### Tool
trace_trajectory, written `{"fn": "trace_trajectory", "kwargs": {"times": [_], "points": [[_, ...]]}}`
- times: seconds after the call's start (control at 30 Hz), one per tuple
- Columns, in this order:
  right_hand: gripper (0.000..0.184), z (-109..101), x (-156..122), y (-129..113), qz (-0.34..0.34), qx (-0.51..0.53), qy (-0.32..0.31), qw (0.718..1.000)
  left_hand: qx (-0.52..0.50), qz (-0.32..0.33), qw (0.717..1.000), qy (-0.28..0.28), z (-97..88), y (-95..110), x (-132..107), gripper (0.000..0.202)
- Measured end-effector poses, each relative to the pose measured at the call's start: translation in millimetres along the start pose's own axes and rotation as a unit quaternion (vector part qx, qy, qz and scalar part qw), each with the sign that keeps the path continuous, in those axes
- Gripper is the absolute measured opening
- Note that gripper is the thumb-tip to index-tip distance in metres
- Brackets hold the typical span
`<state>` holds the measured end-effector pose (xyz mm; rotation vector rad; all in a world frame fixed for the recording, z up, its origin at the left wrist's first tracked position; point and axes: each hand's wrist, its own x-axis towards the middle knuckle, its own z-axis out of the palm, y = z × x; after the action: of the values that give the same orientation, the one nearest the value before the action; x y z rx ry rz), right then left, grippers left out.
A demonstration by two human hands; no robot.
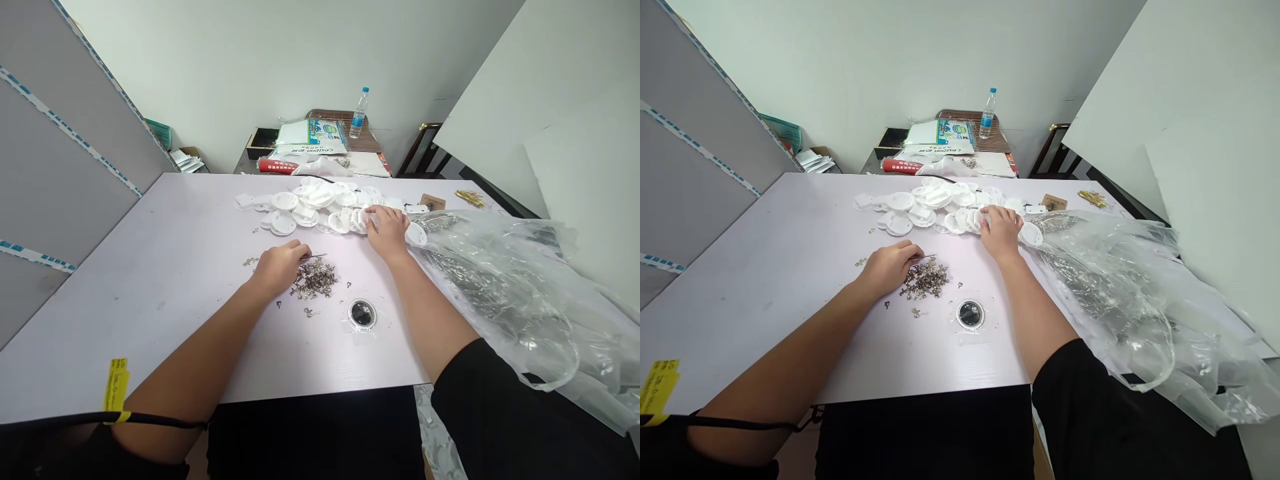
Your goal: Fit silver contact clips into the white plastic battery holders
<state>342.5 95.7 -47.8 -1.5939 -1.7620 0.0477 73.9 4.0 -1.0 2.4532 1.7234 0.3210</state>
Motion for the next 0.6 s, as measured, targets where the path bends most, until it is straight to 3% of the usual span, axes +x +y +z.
{"fn": "trace_trajectory", "kwargs": {"times": [0.2, 0.4, 0.6], "points": [[0.019, -2.5, 2.5, -1.2, 0.034, -0.004, 0.03, 0.999, 0.005, 0.017, 1.0, -0.003, 3.6, -4.3, -2.0, 0.039], [0.017, -6.2, 4.9, -8.0, 0.028, 0.016, 0.017, 0.999, -0.021, 0.016, 1.0, 0.013, 3.7, -5.2, -1.8, 0.028], [0.039, -1.6, 9.4, -6.5, 0.037, -0.004, -0.027, 0.999, -0.072, 0.002, 0.996, 0.046, -1.1, -6.2, -4.2, 0.021]]}}
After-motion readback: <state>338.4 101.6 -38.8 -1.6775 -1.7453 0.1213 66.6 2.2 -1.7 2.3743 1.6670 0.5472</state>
